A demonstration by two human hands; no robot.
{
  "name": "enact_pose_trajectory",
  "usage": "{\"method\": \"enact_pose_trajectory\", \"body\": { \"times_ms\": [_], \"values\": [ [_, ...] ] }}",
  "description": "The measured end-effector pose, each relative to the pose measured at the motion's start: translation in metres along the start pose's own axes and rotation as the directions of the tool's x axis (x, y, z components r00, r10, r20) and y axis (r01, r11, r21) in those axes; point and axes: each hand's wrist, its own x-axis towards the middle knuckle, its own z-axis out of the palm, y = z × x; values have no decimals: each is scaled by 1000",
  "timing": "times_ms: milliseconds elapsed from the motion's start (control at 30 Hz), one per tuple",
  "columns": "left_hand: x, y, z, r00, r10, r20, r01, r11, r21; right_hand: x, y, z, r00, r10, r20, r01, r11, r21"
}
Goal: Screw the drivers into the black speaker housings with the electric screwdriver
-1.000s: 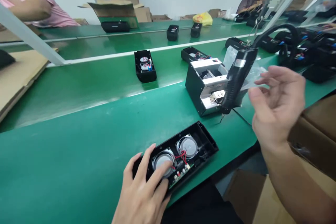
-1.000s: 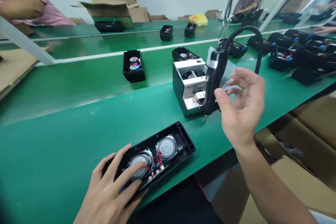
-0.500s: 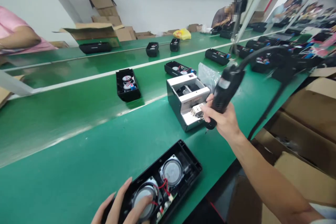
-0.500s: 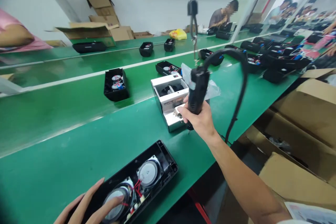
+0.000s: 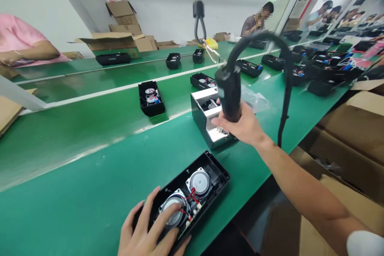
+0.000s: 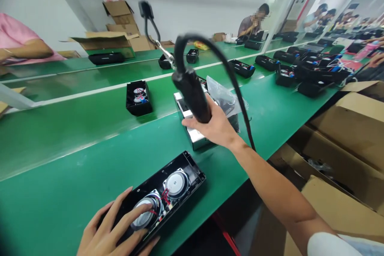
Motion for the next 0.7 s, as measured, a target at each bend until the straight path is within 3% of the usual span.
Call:
{"method": "enact_pose_trajectory", "body": {
  "times_ms": [67,133,267,333,400,533,700],
  "values": [
    [2,4,-1,1000,-28,6,28,999,-18,-9,-4,-2,998,21,65,-22,1000,14],
    [4,10,-1,998,-67,6,67,996,-54,-13,-13,-5,999,0,34,-2,997,76],
    [4,20,3,977,-203,-68,191,971,-144,-5,-25,-7,966,-108,-233,132,987,92],
    [2,23,6,975,-220,-37,211,963,-165,3,-23,-3,924,-168,-345,202,977,63],
    [-1,24,8,969,-249,1,244,949,-198,8,-17,2,902,-202,-381,246,967,69],
    [-2,27,14,935,-346,-75,310,903,-298,12,-8,8,943,-160,-291,195,976,98],
    [0,30,17,936,-346,-70,310,901,-304,13,-17,1,987,-79,-139,94,990,103]
  ]
}}
